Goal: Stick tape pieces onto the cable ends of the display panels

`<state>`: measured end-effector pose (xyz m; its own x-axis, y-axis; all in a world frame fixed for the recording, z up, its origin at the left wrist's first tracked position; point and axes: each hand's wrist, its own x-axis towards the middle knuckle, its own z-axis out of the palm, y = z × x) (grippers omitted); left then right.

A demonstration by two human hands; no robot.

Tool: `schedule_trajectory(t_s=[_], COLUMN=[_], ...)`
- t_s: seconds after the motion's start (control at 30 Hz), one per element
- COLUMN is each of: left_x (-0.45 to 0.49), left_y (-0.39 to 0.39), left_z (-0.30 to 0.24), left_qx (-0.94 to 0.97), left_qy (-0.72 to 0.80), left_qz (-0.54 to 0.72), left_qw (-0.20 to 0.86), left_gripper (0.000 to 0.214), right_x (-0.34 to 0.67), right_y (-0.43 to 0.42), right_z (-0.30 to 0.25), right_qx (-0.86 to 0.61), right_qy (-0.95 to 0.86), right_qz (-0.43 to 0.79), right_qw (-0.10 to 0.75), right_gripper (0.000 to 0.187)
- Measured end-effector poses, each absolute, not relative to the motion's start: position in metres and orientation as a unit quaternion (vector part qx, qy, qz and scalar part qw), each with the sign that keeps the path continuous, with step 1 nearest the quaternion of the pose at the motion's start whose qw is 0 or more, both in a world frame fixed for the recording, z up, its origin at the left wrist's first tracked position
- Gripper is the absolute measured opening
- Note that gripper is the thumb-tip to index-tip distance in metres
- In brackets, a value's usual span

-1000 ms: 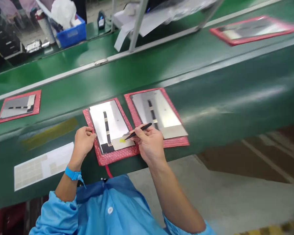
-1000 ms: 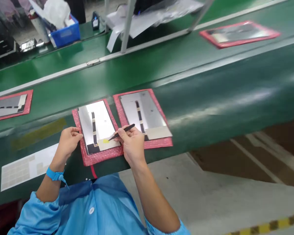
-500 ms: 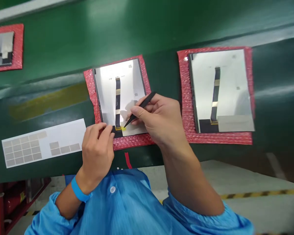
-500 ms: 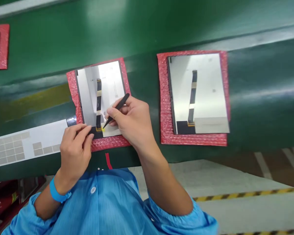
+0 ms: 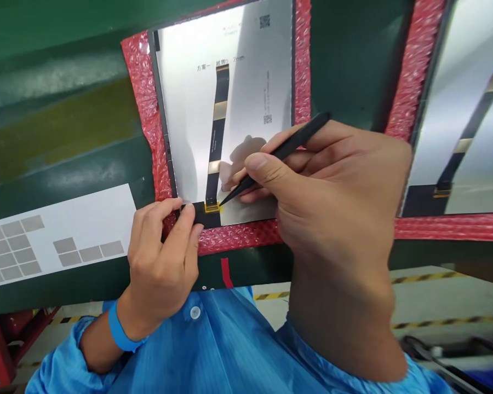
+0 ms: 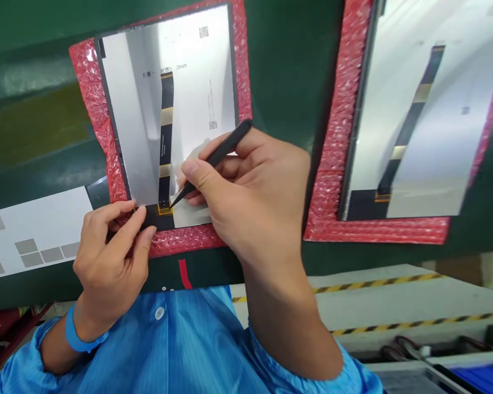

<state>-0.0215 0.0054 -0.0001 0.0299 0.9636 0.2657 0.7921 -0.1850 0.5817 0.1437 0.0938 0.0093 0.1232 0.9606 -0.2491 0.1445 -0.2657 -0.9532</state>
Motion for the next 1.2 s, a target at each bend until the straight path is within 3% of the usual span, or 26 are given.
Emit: schedule_trajectory(t_s=[0.9,1.2], left_x=[-0.0218,-0.0209], left_y=[0.0081,0.0073], left_z=[0.0018,0.0002], left_qx=[0.726,0.753], left_qy=[0.607,0.591], left_qz=[0.303,0.274], left_qw=[0.115,0.097], left_gripper=[0.022,0.038], right_x=[0.1391,0.1386], right_y=[0.0946,0.0935], right_z=[0.0084,0.0096], right_qx=[-0.632,-0.632], right_qy=[-0.444,-0.472], right_qz=[0.468,0.445], right_qw=[0.430,0.424], right_gripper=[0.024,0.022])
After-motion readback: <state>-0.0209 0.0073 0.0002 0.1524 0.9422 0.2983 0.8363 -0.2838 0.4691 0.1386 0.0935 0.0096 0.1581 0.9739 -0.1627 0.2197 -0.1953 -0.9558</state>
